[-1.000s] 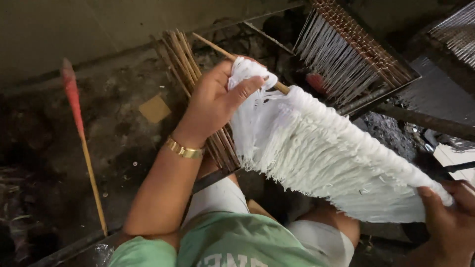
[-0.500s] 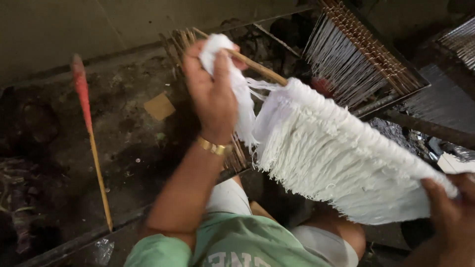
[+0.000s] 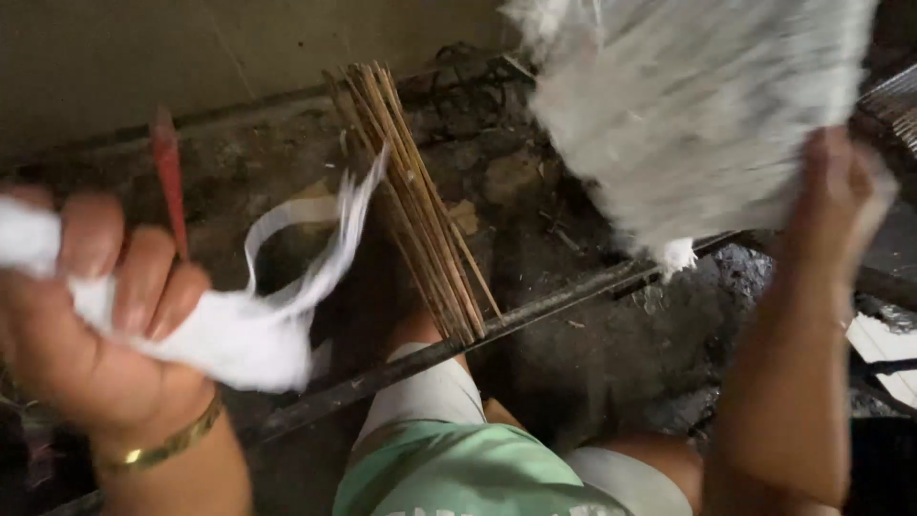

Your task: The person wraps white yarn around a wooden stick held horizontally, creating loops and securing them. They repeatedly wind the yarn, adjust the bundle, and place the stick onto a metal rack with other similar sticks.

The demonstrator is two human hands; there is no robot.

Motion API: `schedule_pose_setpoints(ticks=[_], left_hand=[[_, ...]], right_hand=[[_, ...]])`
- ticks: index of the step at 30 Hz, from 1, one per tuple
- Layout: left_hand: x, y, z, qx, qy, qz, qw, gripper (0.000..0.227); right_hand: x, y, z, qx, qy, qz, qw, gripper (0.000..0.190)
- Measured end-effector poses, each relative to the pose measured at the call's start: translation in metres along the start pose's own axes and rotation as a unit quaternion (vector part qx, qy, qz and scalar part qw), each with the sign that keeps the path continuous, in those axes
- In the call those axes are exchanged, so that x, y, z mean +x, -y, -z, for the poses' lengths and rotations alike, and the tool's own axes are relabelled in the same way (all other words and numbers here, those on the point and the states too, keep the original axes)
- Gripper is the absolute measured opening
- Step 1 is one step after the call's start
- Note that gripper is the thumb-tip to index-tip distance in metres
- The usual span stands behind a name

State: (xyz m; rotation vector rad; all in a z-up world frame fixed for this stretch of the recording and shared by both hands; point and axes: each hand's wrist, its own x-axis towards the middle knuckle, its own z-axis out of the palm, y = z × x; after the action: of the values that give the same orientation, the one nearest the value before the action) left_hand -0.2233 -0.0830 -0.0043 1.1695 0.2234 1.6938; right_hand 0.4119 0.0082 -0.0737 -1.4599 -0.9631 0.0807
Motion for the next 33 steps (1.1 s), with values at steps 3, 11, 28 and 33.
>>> schedule_pose_setpoints(ticks=[3,11,28,33], left_hand=[[-0.009,-0.008,-0.019,0.038,-0.091,0.024,0.995,0.017],[-0.033,0.032,-0.017,-0.042,-0.095,0.069,0.992,0.021],[-0.047,0.043,-0.019,-0.037,-0.081,0.096,0.991,0.023],[-0.044,0.049,-0.02,-0.061,-0.031,0.106,0.992,0.02]], right_hand=[[-0.06,0.058,-0.056,-0.071,0.026,-0.15,0.986,0.025],[-0.078,-0.054,-0.151,-0.297,0.265,-0.194,0.897,0.059],[-0.101,0.017,-0.131,-0.542,0.465,-0.136,0.686,0.059],[-0.122,0.053,-0.126,-0.581,0.353,-0.047,0.732,0.064]])
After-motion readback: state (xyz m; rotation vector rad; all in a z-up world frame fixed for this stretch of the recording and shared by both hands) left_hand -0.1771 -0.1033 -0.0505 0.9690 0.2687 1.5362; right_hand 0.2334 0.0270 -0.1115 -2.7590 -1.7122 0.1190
